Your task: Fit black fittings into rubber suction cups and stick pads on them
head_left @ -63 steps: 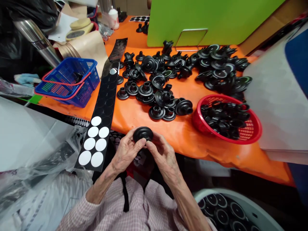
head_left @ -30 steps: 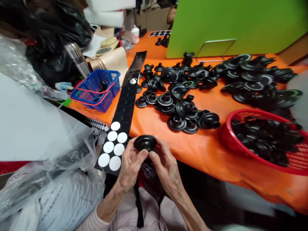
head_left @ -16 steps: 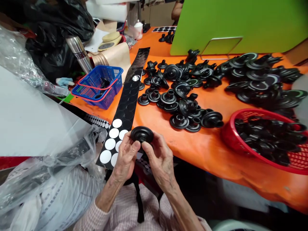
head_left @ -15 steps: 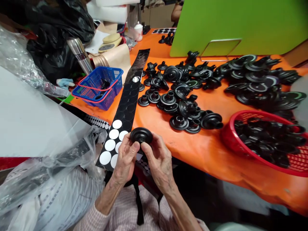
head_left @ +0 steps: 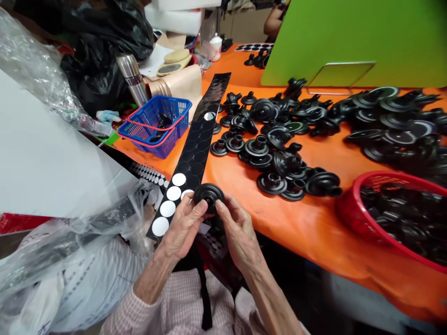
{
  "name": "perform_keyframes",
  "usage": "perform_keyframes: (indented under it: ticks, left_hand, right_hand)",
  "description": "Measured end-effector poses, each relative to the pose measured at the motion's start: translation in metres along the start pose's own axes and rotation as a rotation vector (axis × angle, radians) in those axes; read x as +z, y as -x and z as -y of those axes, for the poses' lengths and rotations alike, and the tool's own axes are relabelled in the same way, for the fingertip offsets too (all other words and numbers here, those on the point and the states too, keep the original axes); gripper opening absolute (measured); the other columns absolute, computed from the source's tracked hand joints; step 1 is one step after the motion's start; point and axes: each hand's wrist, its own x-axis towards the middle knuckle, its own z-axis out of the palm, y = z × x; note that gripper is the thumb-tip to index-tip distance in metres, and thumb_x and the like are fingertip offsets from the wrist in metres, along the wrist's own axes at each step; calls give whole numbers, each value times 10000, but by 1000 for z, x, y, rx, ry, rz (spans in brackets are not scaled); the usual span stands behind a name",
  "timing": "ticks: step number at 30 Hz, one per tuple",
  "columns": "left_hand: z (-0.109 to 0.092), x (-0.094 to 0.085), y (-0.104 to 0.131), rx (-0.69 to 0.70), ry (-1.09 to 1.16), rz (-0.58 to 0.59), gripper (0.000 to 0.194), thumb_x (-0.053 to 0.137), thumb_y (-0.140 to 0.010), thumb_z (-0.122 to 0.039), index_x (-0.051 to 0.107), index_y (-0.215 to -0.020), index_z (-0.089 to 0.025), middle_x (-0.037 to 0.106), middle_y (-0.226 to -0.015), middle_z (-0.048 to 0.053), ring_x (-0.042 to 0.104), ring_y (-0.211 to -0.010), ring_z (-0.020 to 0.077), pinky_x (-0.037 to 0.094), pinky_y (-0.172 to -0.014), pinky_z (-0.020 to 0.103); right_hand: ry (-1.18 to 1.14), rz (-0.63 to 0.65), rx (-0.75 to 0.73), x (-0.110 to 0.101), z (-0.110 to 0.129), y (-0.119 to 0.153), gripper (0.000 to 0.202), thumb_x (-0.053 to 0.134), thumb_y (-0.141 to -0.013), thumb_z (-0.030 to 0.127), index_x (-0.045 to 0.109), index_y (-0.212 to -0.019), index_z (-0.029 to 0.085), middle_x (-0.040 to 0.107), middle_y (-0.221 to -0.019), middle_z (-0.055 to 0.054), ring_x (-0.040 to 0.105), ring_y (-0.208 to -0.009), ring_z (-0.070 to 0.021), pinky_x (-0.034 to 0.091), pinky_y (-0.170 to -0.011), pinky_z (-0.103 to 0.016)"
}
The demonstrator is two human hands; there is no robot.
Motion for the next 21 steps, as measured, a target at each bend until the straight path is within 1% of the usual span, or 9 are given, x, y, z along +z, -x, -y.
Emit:
perform_keyframes:
  ticks: [2, 5, 8, 11, 15, 19, 21]
  left_hand:
    - [0, -2, 1, 0, -56, 29, 289, 718, -788, -315, 576, -996, -172, 658, -1082, 55, 609, -1050, 196, 472, -944, 365]
    - [-1, -4, 2, 61, -110, 26, 337, 750, -754, -301, 564, -1011, -188, 648, -1091, 47, 598, -1064, 186, 449, -970, 347]
    - [-3, -7, 2, 75, -125, 50, 390, 768, -733, -328, 565, -1044, -207, 638, -1111, 42, 593, -1065, 178, 436, -969, 320]
    - [-4, -12, 2, 71, -187, 103, 458, 781, -716, -352, 586, -1105, -210, 649, -1099, 54, 605, -1032, 181, 459, -909, 286]
    - [0, -15, 4, 127, -262, 162, 386, 743, -760, -324, 606, -1103, -211, 661, -1073, 56, 619, -1007, 184, 472, -874, 264]
    - [8, -11, 11, 224, -319, 93, 288, 679, -817, -323, 603, -1071, -212, 656, -1023, 41, 621, -979, 176, 470, -867, 255]
    - [6, -11, 13, 186, -348, 80, 270, 648, -838, -349, 599, -1069, -217, 652, -1008, 39, 623, -942, 170, 474, -846, 260]
  right_hand:
    - [-1, 21, 9, -3, 0, 1, 304, 561, -883, 432, 630, -1117, 249, 675, -1164, -40, 615, -1120, -214, 499, -977, -392]
    - [21, -2, -20, -6, 1, 3, 360, 585, -869, 423, 585, -1195, 271, 623, -1266, -48, 579, -1185, -216, 497, -987, -405]
    - [32, -21, -94, -4, 0, 6, 389, 647, -829, 395, 561, -1187, 270, 619, -1240, -59, 598, -1147, -216, 504, -975, -401]
    - [50, -7, -139, -5, -1, 8, 368, 666, -819, 374, 565, -1160, 279, 622, -1204, -50, 601, -1134, -214, 492, -989, -405]
    - [24, -9, -119, -4, -1, 12, 351, 664, -817, 387, 566, -1137, 282, 634, -1174, -38, 602, -1133, -214, 483, -1002, -405]
    - [14, -19, -99, 0, 2, 15, 266, 632, -836, 403, 592, -1059, 263, 662, -1074, -24, 631, -1052, -199, 513, -943, -358]
    - [32, 40, -70, -2, 4, 11, 249, 617, -844, 416, 603, -1033, 256, 675, -1040, -23, 646, -1003, -195, 529, -891, -339]
